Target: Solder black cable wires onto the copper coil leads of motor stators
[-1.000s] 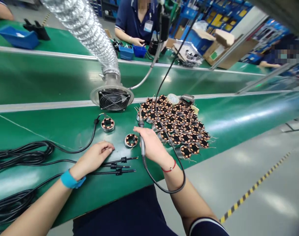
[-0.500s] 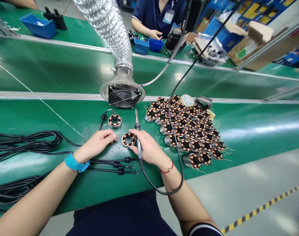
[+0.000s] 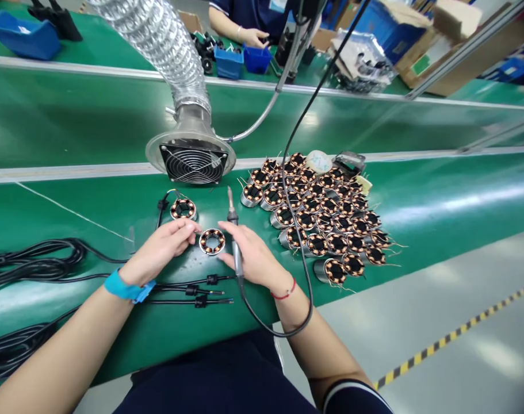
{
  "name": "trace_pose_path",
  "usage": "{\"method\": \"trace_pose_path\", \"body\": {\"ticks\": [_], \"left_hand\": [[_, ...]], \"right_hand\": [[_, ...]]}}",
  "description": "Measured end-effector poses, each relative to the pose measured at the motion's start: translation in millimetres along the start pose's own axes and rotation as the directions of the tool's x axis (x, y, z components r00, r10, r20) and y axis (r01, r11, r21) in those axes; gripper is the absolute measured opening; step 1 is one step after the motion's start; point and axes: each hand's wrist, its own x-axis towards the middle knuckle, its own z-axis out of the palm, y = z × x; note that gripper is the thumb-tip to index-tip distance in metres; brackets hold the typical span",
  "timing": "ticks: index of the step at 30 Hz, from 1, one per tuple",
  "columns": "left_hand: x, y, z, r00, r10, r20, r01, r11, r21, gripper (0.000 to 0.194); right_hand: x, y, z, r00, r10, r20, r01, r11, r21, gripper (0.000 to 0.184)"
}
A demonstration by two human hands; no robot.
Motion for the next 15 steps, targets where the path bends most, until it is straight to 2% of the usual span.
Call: {"method": "trace_pose_path", "body": {"ticks": [3, 6, 10, 15], "left_hand": [[-17, -2, -7.4, 1.000, -0.011, 0.011, 0.009, 0.985, 0.175, 0.034], [-30, -5, -11.3, 0.997, -0.041, 0.058, 0.021, 0.951, 0.307, 0.037], [-35, -7, -10.3, 0.999, -0.035, 0.038, 0.021, 0.942, 0.336, 0.038], [-32, -7, -15.5, 0.999, -0.026, 0.020, 0.017, 0.937, 0.349, 0.035]], "right_hand": [[-25, -4, -22, 0.994, 0.112, -0.019, -0.114, 0.987, -0.115, 0.040], [-51, -9, -34, 0.978, 0.195, 0.068, -0.171, 0.949, -0.266, 0.032], [-68, -16, -24, 0.955, 0.237, 0.175, -0.145, 0.896, -0.421, 0.032], [-62, -20, -5, 0.932, 0.313, 0.185, -0.174, 0.830, -0.529, 0.037]]}}
